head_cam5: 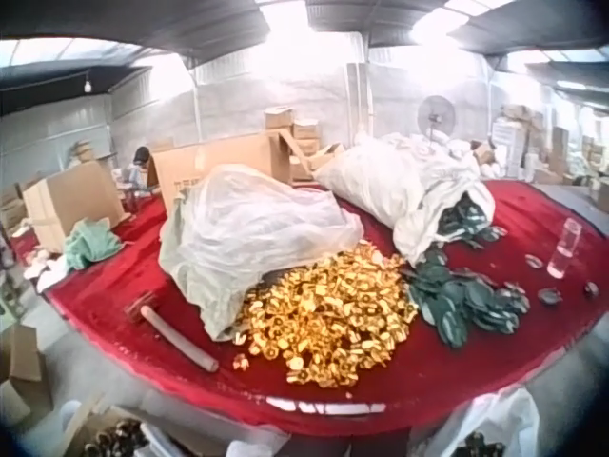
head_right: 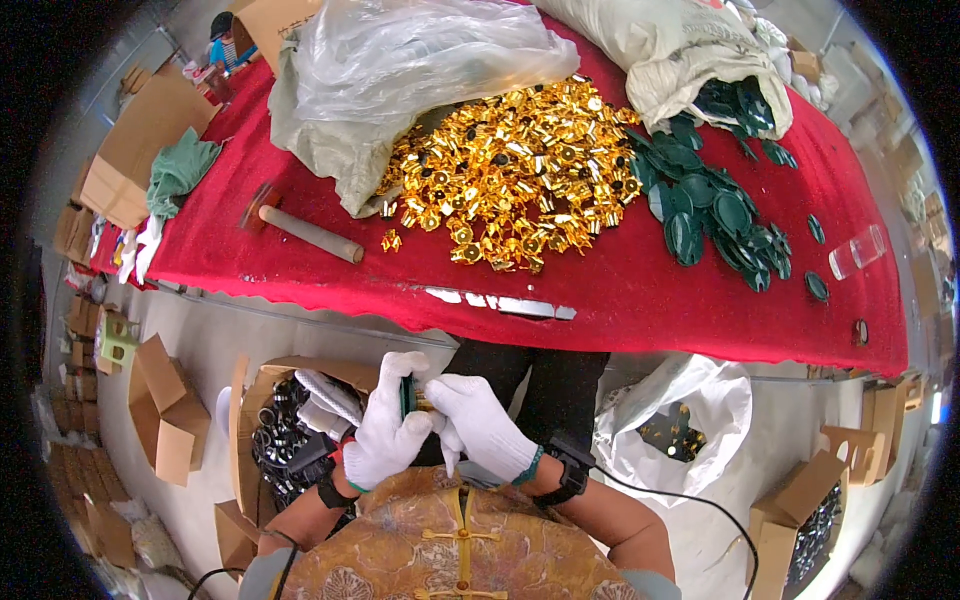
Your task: Manually pressing gold caps onto green circular plastic bases in a production environment.
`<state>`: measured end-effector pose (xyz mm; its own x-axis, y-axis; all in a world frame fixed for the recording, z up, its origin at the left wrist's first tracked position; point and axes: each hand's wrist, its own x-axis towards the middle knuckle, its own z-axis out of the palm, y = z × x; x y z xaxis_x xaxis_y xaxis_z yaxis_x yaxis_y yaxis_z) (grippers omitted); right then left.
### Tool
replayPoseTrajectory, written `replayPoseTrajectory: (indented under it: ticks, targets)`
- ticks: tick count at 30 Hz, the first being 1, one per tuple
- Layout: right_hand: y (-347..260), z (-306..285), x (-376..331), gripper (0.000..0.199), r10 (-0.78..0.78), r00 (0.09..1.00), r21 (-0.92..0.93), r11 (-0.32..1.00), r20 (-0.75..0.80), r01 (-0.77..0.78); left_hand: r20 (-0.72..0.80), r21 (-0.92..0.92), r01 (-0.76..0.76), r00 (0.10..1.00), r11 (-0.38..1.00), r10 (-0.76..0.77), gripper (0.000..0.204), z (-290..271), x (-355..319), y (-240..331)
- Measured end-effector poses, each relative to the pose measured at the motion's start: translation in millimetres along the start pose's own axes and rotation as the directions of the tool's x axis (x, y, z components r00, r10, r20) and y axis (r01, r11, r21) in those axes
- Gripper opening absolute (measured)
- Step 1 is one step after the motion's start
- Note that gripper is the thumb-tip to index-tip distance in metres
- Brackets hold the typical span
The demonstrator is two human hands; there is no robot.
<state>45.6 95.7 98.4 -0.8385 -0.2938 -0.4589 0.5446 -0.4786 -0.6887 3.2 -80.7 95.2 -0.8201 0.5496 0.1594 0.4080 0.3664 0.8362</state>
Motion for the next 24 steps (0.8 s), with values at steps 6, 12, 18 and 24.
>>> replayPoseTrajectory:
  ticks: [6, 12, 18, 24]
  targets:
    - [-14.9, -3.6, -11.3, 0.026, -0.115, 0.99, -0.179, 0.979, -0.082, 0.099, 0.249, -0.203, -0.027, 0.965, 0.979, 0.078, 0.096, -17.3, 7.3, -2.8]
    - [-5.4, -4.6, -15.1, 0.02, -0.308, 0.951, -0.561, 0.785, 0.013, 0.262, 0.257, -0.354, -0.082, 0.949, 0.932, 0.181, 0.093, -22.9, 1.2, -15.1]
    - [1.7, -2.7, -14.2, 0.02, -0.332, 0.943, -0.591, 0.757, 0.019, 0.278, 0.224, -0.386, -0.082, 0.958, 0.919, 0.179, 0.105, -14.2, -4.1, -17.3]
    - [-1.8, -3.2, -14.1, 0.025, -0.222, 0.975, -0.469, 0.864, -0.03, 0.182, 0.23, -0.406, 0.079, 0.973, 0.911, 0.018, 0.106, -12.1, -12.0, -13.2]
